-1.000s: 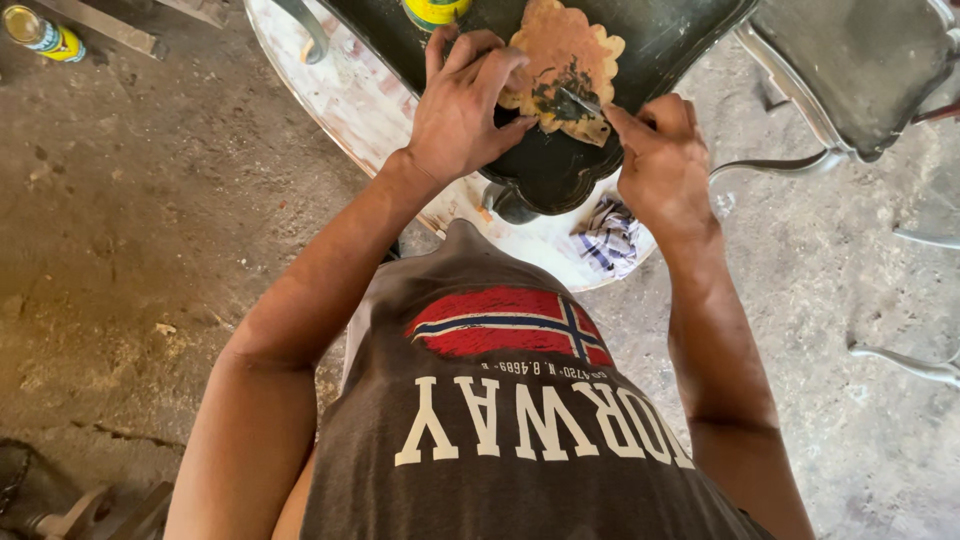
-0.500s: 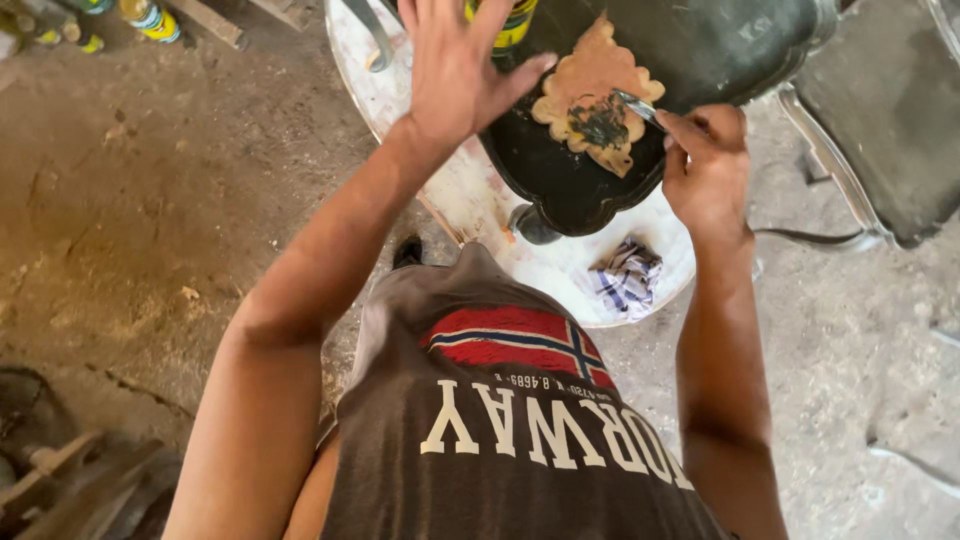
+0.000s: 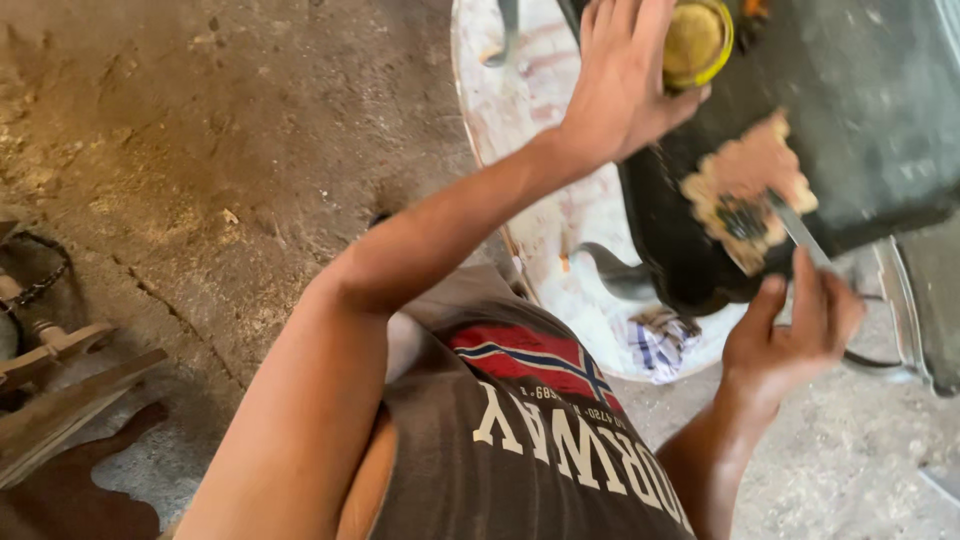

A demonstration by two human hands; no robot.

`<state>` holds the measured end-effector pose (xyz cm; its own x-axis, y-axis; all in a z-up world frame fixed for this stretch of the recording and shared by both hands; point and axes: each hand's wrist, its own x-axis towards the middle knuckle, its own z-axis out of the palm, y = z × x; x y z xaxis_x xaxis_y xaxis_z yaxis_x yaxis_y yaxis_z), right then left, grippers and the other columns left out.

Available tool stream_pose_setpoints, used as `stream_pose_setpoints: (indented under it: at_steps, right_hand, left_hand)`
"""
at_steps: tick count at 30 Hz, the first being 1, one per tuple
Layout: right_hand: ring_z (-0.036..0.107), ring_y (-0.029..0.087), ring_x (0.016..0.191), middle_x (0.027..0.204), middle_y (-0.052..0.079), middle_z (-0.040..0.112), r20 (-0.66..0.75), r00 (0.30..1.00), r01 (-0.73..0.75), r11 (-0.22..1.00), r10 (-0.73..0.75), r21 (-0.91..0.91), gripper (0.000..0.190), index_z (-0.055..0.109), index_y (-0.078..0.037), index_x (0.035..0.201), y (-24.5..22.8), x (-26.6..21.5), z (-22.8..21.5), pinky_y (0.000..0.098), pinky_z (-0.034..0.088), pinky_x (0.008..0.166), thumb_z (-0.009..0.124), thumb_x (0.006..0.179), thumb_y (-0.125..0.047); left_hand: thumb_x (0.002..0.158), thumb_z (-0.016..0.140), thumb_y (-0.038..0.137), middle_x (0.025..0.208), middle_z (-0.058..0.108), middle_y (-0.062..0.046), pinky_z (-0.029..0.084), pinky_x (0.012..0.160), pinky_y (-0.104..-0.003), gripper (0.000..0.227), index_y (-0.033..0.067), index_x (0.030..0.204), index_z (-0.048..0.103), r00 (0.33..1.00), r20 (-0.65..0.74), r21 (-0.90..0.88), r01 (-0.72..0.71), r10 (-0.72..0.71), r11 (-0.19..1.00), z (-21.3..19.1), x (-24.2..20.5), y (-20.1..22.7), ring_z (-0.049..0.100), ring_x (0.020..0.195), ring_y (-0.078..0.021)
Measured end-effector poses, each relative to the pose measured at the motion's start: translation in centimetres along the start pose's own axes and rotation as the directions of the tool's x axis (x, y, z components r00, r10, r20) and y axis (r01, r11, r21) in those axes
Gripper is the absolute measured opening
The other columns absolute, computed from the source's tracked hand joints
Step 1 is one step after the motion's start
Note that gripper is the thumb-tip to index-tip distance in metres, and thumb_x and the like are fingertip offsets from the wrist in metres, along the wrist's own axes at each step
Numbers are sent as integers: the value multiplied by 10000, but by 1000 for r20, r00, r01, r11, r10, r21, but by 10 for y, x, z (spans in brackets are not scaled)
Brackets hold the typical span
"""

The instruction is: The person holds a scalloped wooden piece and applies dark paint with a small brush, then adds yellow paint to the same area. The person sits on the floor during the painting process and places the piece on a black tray to continue working.

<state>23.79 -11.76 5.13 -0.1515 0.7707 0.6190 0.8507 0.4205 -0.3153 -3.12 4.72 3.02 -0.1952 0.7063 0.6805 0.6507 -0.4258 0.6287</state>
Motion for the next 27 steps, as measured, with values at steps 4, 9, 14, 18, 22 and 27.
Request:
stream_pose_setpoints:
  at_steps: [4,9,14,18,22,27]
  right_hand:
    - [591,321,1100,1196,225,586,9,1000,-6,996,5,90,295,726,40,1386,-69,-5,41,400,504,879,665,1115,-60]
    - [568,305,1093,1193,180,630,171,985,-57,984,28,169,299,724,19,1363,-167,17,151,377,473,861,668,1070,-9]
    - [592,290,1109,1183,146,645,278,959,-26,958,-56,286,345,722,-24,1351,-265,72,268,414,483,986,679,1012,25]
    - [596,270,1069,1148,126,648,430,886,-9,920,-174,391,344,726,-68,1323,-324,109,359,399,487,963,680,991,11]
    - [610,262,1057,1095,95,656,534,769,81,883,-351,463,352,732,-96,1296,-368,146,463,422,487,974,681,961,0]
    - [619,300,1049,1105,110,659,584,712,33,849,-390,527,349,730,-108,1278,-424,190,611,417,496,938,681,942,-25]
  left_hand:
    - [710,997,313,1279,553,-107,366,1167,-516,1062,140,1532,346,989,141,-151,73,-51,986,-134,-18,-47,511,1242,-341]
    - [657,1005,282,1263,614,-146,407,1100,-489,1039,70,1481,408,893,141,52,424,-427,904,-292,-60,-160,524,1222,-362]
    - [711,941,226,1258,613,-167,442,1075,-465,945,45,1481,425,796,-57,226,598,-602,769,-409,-83,-272,546,1209,-359]
    - [723,889,173,1294,621,-144,378,1145,-504,867,48,1467,463,849,-155,422,519,-504,744,-479,-80,-336,526,1263,-361]
    - [668,902,200,1308,610,-155,258,1179,-588,877,57,1435,501,851,-203,581,503,-485,640,-527,-72,-400,504,1318,-355]
    - [687,894,199,1306,618,-138,249,1191,-597,859,61,1442,509,782,-234,598,584,-577,549,-563,-57,-502,497,1331,-356]
